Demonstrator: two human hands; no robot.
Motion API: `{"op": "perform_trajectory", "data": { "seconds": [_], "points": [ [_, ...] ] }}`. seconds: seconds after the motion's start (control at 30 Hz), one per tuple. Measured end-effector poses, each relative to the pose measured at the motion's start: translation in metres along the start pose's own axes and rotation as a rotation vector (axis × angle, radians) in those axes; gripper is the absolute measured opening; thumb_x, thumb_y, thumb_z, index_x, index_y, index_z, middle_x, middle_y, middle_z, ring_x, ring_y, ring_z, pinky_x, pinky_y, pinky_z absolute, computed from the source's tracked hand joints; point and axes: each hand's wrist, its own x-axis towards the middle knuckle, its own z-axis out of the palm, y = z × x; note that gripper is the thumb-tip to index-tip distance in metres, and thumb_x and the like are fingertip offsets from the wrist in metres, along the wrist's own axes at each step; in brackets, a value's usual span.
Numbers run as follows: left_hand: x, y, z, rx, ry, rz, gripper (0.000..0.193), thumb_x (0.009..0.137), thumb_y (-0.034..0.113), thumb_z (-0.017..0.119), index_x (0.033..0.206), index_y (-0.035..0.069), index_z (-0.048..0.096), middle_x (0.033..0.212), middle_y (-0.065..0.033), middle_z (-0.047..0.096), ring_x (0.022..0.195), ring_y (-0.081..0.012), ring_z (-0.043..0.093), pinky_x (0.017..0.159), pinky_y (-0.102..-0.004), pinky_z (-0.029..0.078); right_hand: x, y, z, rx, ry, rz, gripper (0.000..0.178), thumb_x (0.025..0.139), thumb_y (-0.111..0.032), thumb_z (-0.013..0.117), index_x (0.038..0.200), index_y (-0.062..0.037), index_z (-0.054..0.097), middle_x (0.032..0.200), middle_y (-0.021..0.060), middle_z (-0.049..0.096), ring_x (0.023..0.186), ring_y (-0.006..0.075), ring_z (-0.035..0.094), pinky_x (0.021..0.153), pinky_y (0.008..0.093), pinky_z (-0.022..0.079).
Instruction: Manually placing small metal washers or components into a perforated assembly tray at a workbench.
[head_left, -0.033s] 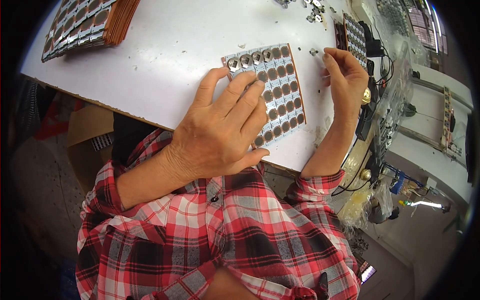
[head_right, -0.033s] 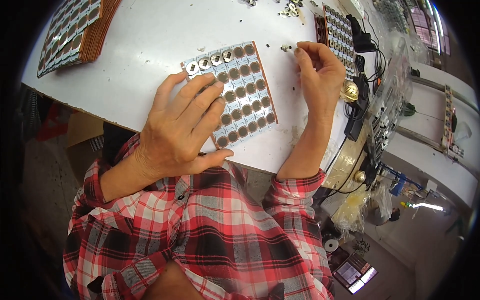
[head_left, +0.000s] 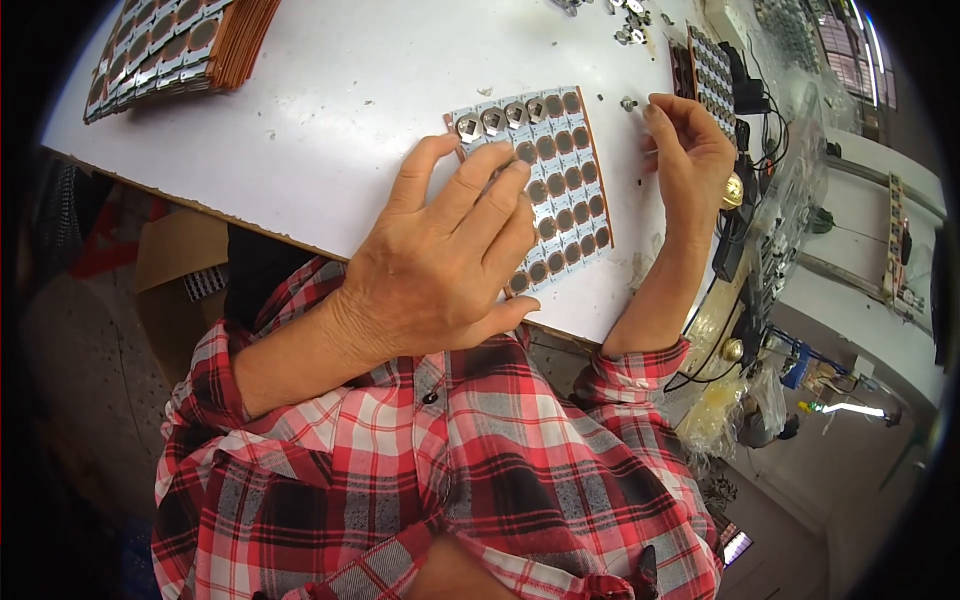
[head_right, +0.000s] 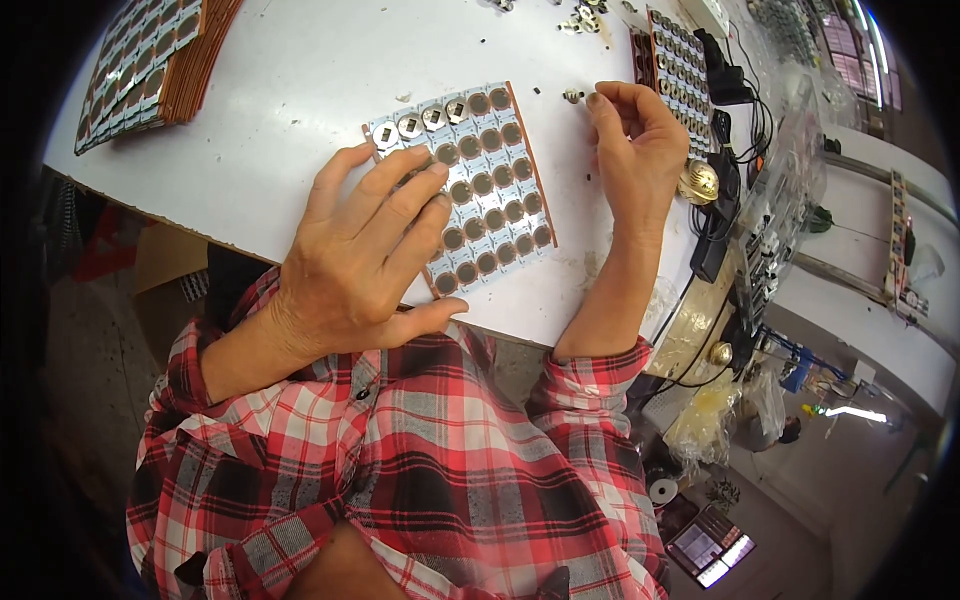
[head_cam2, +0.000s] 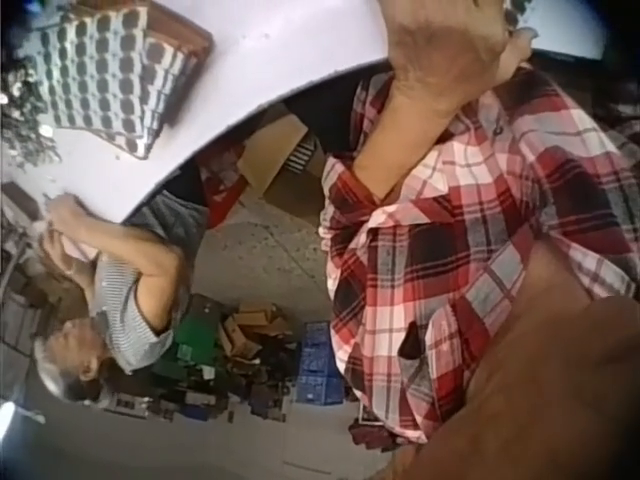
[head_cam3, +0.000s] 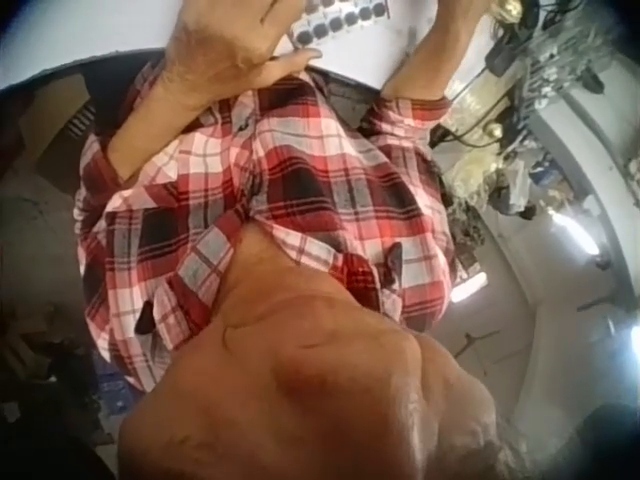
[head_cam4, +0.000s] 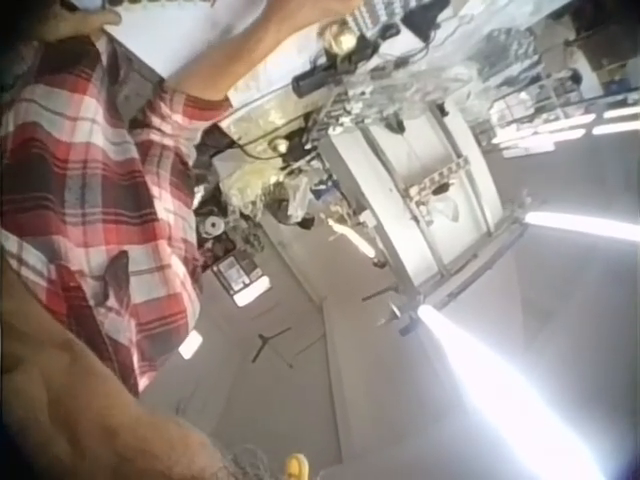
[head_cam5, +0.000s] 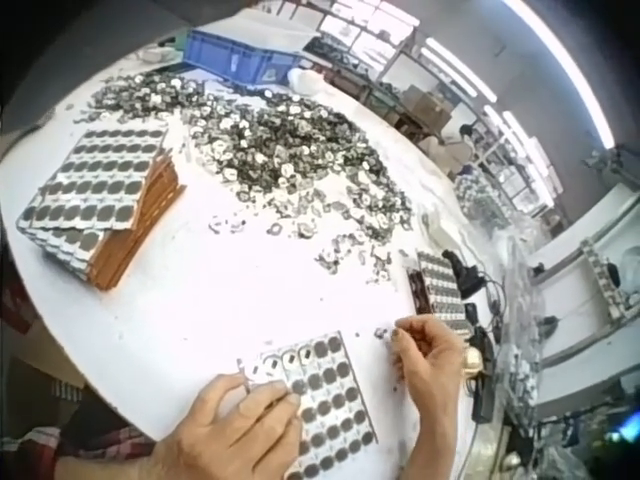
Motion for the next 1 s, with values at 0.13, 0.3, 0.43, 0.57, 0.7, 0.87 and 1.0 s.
{"op": "perform_trajectory", "data": {
  "seconds": [0.13, 0.3, 0.43, 0.57, 0.7, 0.87, 1.0],
  "points": [
    [0.0, 0.0, 0.001, 0.002, 0.013, -0.003, 0.071, 0.064, 0.049, 0.084, 0.108, -0.004, 0.068, 0.125, -0.0197, 0.065, 0.126, -0.0367, 0.059, 0.107, -0.0598, 0.042, -0.004, -0.002, 0.014, -0.258, 0.022, -0.152, 0.015, 0.094, -0.014, 0.076, 0.104, -0.0019, 0.076, 0.08, -0.0011, 0.07, 0.068, 0.0044, 0.059, 0.054, 0.0204, 0.044],
    [0.001, 0.0, 0.001, -0.009, 0.016, 0.001, 0.069, 0.067, 0.048, 0.083, 0.108, -0.004, 0.068, 0.126, -0.0202, 0.065, 0.126, -0.0362, 0.059, 0.107, -0.06, 0.042, 0.007, 0.015, 0.011, -0.286, 0.043, -0.316, 0.015, 0.096, -0.014, 0.074, 0.105, -0.0014, 0.076, 0.087, 0.0015, 0.071, 0.069, 0.0048, 0.058, 0.054, 0.021, 0.044],
    [-0.001, -0.001, 0.001, -0.004, 0.013, -0.006, 0.069, 0.067, 0.048, 0.083, 0.108, -0.004, 0.068, 0.126, -0.0204, 0.065, 0.127, -0.0356, 0.059, 0.107, -0.0602, 0.043, -0.003, -0.009, 0.016, 0.283, -0.053, -0.019, 0.018, 0.099, -0.013, 0.071, 0.108, 0.0015, 0.074, 0.091, 0.006, 0.072, 0.07, 0.0076, 0.062, 0.055, 0.0221, 0.048],
    [-0.001, -0.002, 0.001, -0.013, 0.008, 0.006, 0.07, 0.065, 0.048, 0.085, 0.11, -0.004, 0.068, 0.127, -0.0208, 0.064, 0.128, -0.0352, 0.058, 0.108, -0.0608, 0.042, -0.009, -0.021, 0.018, 0.653, -0.257, 0.088, 0.019, 0.097, -0.009, 0.07, 0.111, 0.004, 0.073, 0.097, 0.0111, 0.074, 0.069, 0.0107, 0.068, 0.053, 0.0222, 0.053],
    [-0.001, 0.0, 0.001, -0.016, 0.0, 0.005, 0.072, 0.063, 0.047, 0.086, 0.111, -0.005, 0.067, 0.128, -0.0211, 0.064, 0.128, -0.0357, 0.058, 0.108, -0.0616, 0.042, -0.014, -0.025, 0.019, 0.672, -0.352, 0.078, 0.022, 0.099, -0.01, 0.067, 0.115, 0.0053, 0.071, 0.101, 0.0113, 0.073, 0.067, 0.0099, 0.064, 0.049, 0.0201, 0.049],
    [0.0, -0.001, 0.002, -0.033, 0.005, 0.001, 0.072, 0.063, 0.045, 0.086, 0.111, -0.005, 0.067, 0.128, -0.0211, 0.064, 0.128, -0.0359, 0.058, 0.108, -0.0614, 0.041, -0.018, -0.036, 0.023, 0.423, -0.341, 0.021, 0.023, 0.1, -0.008, 0.066, 0.118, 0.0058, 0.068, 0.093, 0.005, 0.068, 0.068, 0.0063, 0.061, 0.048, 0.0184, 0.045],
    [0.001, -0.001, 0.004, -0.05, 0.036, -0.001, 0.065, 0.061, 0.041, 0.085, 0.103, -0.005, 0.068, 0.121, -0.021, 0.064, 0.125, -0.0352, 0.056, 0.108, -0.0588, 0.039, -0.018, -0.027, 0.027, 0.282, -0.337, 0.025, 0.021, 0.096, -0.007, 0.072, 0.116, -0.0003, 0.071, 0.088, 0.0002, 0.068, 0.069, 0.004, 0.059, 0.051, 0.0186, 0.044]
  ]
}}
